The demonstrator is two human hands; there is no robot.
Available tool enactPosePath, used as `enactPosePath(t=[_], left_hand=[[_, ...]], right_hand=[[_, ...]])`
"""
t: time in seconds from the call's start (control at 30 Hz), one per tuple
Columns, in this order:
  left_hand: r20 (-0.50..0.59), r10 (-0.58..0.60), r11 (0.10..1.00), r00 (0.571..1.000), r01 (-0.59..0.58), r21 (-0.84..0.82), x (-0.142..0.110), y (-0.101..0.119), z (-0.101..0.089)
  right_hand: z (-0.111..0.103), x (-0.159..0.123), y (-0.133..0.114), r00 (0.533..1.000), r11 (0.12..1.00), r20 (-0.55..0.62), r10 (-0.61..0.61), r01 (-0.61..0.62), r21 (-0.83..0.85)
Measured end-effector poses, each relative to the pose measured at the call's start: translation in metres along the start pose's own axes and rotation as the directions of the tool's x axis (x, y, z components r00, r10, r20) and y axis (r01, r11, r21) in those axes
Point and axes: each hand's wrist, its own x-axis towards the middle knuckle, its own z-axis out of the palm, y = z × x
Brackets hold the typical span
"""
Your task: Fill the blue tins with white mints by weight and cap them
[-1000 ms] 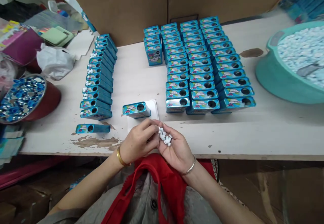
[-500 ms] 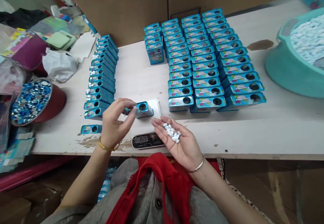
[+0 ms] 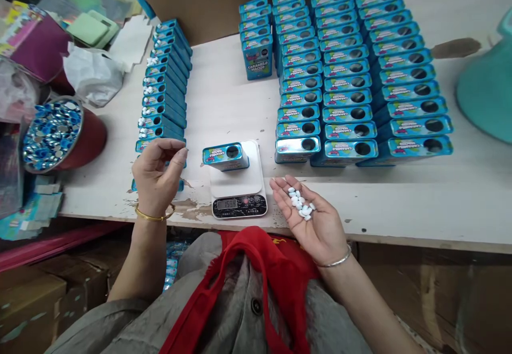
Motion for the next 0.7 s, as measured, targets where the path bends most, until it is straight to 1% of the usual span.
enactPosePath(t=[0.17,0.33,0.43,0.47,0.53,0.6,0.67,0.7], left_hand=[[0.024,0.021,1.0,0.999,-0.021,0.004,0.001,0.001,0.003],[0.047,0.029,0.999,0.998,-0.03,0.012,0.0,-0.003,0.005],[0.084,0.066,0.997,0.994,-0.069,0.039,0.001,-0.004,0.006],[0.11,0.092,0.993,0.99,-0.099,0.059,0.001,-0.003,0.007],[0.197,0.153,0.977,0.968,-0.178,0.114,0.003,-0.001,0.009],[0.32,0.187,0.952,0.929,-0.252,0.173,0.006,0.002,0.011],[0.43,0.19,0.928,0.882,-0.304,0.215,0.008,0.004,0.015],[0.467,0.182,0.921,0.865,-0.316,0.228,0.009,0.004,0.016]], right_hand=[[0.001,-0.001,0.002,1.0,1.0,0.006,0.017,-0.017,0.007],[0.002,0.0,0.004,0.999,1.0,0.033,0.026,-0.025,-0.015],[0.003,0.0,0.006,0.998,0.999,0.055,0.042,-0.04,-0.022],[0.003,0.001,0.007,0.997,0.999,0.058,0.047,-0.046,-0.02],[0.005,0.001,0.008,0.997,0.998,0.052,0.062,-0.061,-0.012],[0.008,0.001,0.009,0.996,0.997,0.039,0.08,-0.08,-0.004],[0.011,0.001,0.009,0.995,0.996,0.031,0.094,-0.094,0.006],[0.012,0.001,0.009,0.995,0.995,0.031,0.098,-0.098,0.012]])
